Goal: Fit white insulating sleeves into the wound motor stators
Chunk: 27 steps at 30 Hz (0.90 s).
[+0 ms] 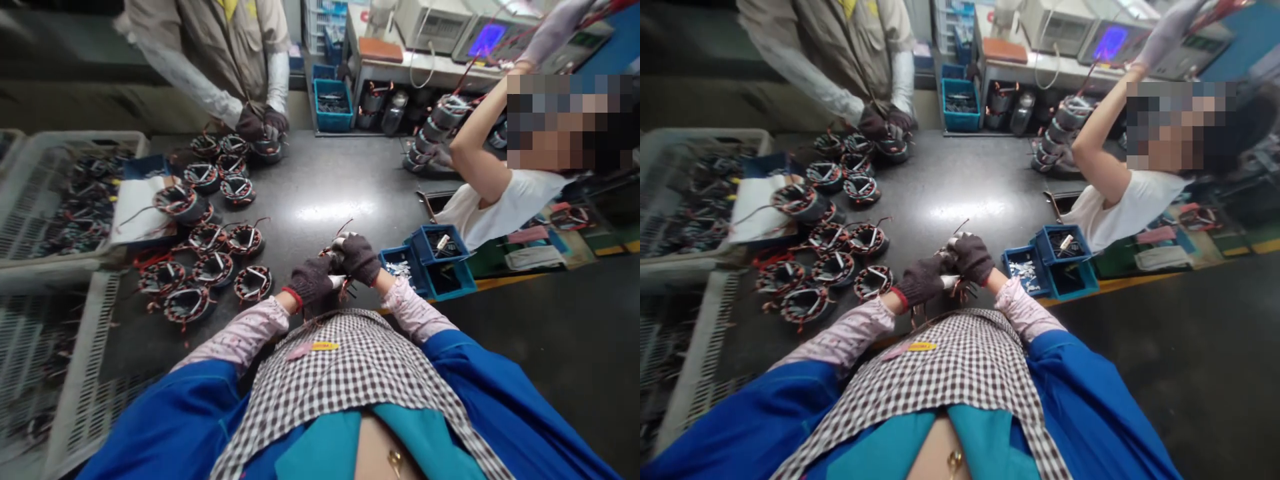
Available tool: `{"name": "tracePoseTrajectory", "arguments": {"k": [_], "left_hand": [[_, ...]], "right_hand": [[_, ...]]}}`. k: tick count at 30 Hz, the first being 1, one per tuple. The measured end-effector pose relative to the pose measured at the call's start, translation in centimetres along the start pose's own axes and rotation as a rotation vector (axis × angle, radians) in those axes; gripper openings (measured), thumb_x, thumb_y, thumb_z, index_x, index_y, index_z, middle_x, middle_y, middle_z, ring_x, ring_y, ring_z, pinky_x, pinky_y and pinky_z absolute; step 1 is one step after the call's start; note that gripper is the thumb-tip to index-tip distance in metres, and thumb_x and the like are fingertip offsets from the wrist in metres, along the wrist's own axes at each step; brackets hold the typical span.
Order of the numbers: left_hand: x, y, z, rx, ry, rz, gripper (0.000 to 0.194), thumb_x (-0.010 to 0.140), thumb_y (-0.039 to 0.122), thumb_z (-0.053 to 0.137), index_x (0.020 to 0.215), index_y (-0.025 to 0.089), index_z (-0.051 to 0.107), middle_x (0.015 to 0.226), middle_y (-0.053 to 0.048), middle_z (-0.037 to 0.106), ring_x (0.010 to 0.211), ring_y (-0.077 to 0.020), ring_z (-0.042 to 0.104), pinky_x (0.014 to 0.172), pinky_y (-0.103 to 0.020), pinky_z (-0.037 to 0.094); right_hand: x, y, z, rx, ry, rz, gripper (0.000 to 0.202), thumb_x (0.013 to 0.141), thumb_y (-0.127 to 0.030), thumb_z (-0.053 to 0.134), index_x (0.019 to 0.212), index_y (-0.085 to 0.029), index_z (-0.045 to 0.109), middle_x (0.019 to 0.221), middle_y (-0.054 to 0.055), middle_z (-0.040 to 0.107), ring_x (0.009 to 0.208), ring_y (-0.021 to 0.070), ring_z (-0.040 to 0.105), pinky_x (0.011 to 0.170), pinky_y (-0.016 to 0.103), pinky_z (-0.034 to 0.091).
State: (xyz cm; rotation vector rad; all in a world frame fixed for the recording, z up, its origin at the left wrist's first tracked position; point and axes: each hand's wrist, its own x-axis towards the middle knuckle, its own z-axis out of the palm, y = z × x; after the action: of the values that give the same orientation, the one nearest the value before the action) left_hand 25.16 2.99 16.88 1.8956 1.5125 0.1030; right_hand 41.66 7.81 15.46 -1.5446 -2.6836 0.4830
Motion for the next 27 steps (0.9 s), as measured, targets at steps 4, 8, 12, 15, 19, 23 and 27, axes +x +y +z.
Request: {"name": "tracePoseTrajectory", "arguments": {"k": [4, 8, 12, 15, 19, 23, 27], "left_hand": [[0.2, 0.6, 0.2, 0.007, 0.031, -0.030, 0.037, 0.096, 0.037, 0.074, 0.127, 0.018, 0.080, 0.120, -0.015, 0.084, 0.110, -0.0321, 0.081, 0.093, -0.036, 0.061], [0.4, 0.4, 0.2, -0.028, 0.025, -0.039, 0.041, 0.093, 0.042, 0.078, 0.127, 0.019, 0.081, 0.117, -0.013, 0.084, 0.108, -0.0317, 0.081, 0.090, -0.036, 0.061], [0.1, -0.6, 0.3, -0.087, -0.012, 0.024, 0.041, 0.091, 0.040, 0.080, 0.127, 0.020, 0.080, 0.114, -0.009, 0.085, 0.104, -0.0276, 0.081, 0.090, -0.033, 0.060], [0.1, -0.6, 0.2, -0.093, -0.009, -0.003, 0.039, 0.093, 0.045, 0.080, 0.123, 0.020, 0.081, 0.112, -0.009, 0.085, 0.102, -0.0272, 0.080, 0.088, -0.033, 0.059], [0.8, 0.1, 0.0, -0.085, -0.017, -0.027, 0.032, 0.094, 0.047, 0.078, 0.113, 0.022, 0.085, 0.112, -0.008, 0.086, 0.105, -0.0271, 0.080, 0.089, -0.033, 0.059], [0.3, 0.2, -0.4, -0.012, -0.091, 0.012, 0.034, 0.094, 0.039, 0.077, 0.123, 0.021, 0.083, 0.117, -0.009, 0.085, 0.108, -0.0285, 0.080, 0.093, -0.035, 0.060], [-1.7, -1.2, -1.1, 0.062, 0.000, 0.091, 0.039, 0.100, 0.030, 0.071, 0.137, 0.022, 0.077, 0.133, -0.010, 0.081, 0.124, -0.0282, 0.076, 0.108, -0.038, 0.058]], "right_hand": [[-0.4, -1.0, -0.3, -0.084, -0.011, -0.018, 0.032, 0.107, -0.034, 0.061, 0.126, -0.015, 0.078, 0.144, 0.022, 0.069, 0.129, 0.0380, 0.059, 0.105, 0.048, 0.046], [-0.2, -0.8, -0.2, -0.025, -0.036, -0.080, 0.031, 0.105, -0.035, 0.066, 0.120, -0.011, 0.079, 0.141, 0.024, 0.070, 0.132, 0.0400, 0.057, 0.110, 0.052, 0.044], [0.7, 1.0, 0.6, 0.293, 0.054, 0.012, 0.024, 0.101, -0.033, 0.069, 0.104, -0.013, 0.081, 0.124, 0.019, 0.076, 0.121, 0.0325, 0.063, 0.109, 0.048, 0.048], [0.4, 2.0, 0.1, 0.868, 0.062, 0.041, 0.036, 0.103, -0.049, 0.064, 0.094, -0.018, 0.078, 0.105, 0.011, 0.079, 0.102, 0.0266, 0.071, 0.098, 0.044, 0.058], [-1.1, 1.7, -0.8, 1.368, 0.184, 0.044, 0.044, 0.094, -0.065, 0.072, 0.101, -0.022, 0.076, 0.105, 0.007, 0.081, 0.096, 0.0242, 0.075, 0.091, 0.042, 0.063], [-2.2, 0.5, 0.7, 1.158, 0.259, 0.118, 0.038, 0.093, -0.061, 0.073, 0.097, -0.023, 0.075, 0.097, 0.005, 0.080, 0.092, 0.0226, 0.074, 0.090, 0.040, 0.062], [-2.6, 0.2, 2.8, 1.033, 0.296, 0.168, 0.032, 0.097, -0.053, 0.067, 0.105, -0.023, 0.074, 0.106, 0.007, 0.080, 0.101, 0.0234, 0.074, 0.098, 0.043, 0.061]]}}
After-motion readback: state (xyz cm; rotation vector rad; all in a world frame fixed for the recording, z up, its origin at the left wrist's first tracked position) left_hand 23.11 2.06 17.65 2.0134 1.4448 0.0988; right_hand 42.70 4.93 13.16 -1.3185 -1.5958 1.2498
